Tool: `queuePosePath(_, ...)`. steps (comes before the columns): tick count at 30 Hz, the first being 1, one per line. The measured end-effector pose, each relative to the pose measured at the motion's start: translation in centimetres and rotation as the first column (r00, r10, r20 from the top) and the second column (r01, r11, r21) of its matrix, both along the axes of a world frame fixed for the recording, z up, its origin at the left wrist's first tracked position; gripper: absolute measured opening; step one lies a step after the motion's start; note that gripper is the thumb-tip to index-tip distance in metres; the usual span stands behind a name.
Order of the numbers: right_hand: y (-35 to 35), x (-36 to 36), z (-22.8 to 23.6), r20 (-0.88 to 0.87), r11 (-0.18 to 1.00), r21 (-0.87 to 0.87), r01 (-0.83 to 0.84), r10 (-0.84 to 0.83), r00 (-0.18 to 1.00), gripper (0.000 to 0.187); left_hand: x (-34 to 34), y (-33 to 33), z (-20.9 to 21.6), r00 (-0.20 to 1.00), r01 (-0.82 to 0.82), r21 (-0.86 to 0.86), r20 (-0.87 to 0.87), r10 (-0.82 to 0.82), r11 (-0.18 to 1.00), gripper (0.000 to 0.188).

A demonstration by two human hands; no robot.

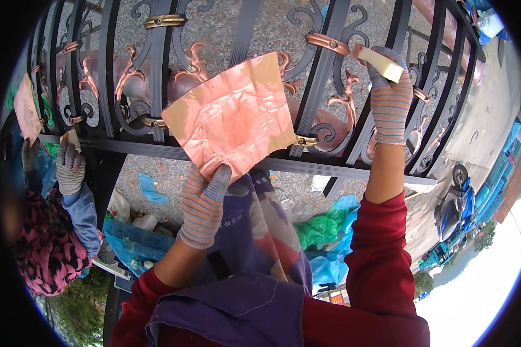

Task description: The person applies pink paint to a metal gate using a brush, repeatedly dipping the brush into a paint container held in the other hand. The person works on the decorative elements of the gate, moving along its length to cover different sections.

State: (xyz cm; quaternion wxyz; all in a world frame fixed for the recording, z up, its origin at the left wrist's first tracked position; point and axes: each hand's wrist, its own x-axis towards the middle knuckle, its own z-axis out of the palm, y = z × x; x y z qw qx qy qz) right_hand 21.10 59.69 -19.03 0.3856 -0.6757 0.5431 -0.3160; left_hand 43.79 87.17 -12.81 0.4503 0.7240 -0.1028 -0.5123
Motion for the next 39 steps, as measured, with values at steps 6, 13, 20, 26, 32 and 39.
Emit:
queuePosePath(6, 0.1, -0.3, -0.4, -0.249, 0.996, -0.075, 0.054, -0.071, 0.966, 0.027, 0.0, -0.4, 0.5, 0.985, 0.131, 0.016, 0.108, -0.132, 0.991, 0.020)
queuePosePath(13, -0.1, 0.3, -0.7, -0.156, 0.999, -0.050, 0.015, -0.023, 0.988, 0.030, -0.1, -0.8, 0.7, 0.985, -0.114, 0.027, -0.127, 0.117, 0.993, 0.024)
queuePosePath(20, 0.0, 3.6, 1.9, -0.523, 0.921, -0.258, -0.290, 0.119, 0.844, 0.034, -0.3, -0.8, 0.8, 0.987, -0.079, 0.052, -0.138, 0.085, 0.996, 0.034)
queuePosePath(26, -0.4, 2.9, 3.4, -0.397, 0.989, -0.076, -0.129, 0.089, 0.913, 0.028, -0.2, -1.2, 1.5, 0.956, -0.207, 0.038, -0.205, 0.211, 0.978, 0.024)
queuePosePath(32, -1.0, 3.6, 2.3, -0.548, 0.934, -0.213, -0.287, 0.129, 0.826, 0.027, 0.6, 0.9, 0.0, 0.994, 0.090, 0.033, 0.052, -0.092, 0.995, 0.032)
queuePosePath(39, -0.8, 3.4, 3.2, -0.497, 0.922, -0.251, -0.296, 0.139, 0.856, 0.029, 1.1, 0.8, 0.0, 0.994, 0.101, 0.006, 0.037, -0.102, 0.995, 0.027)
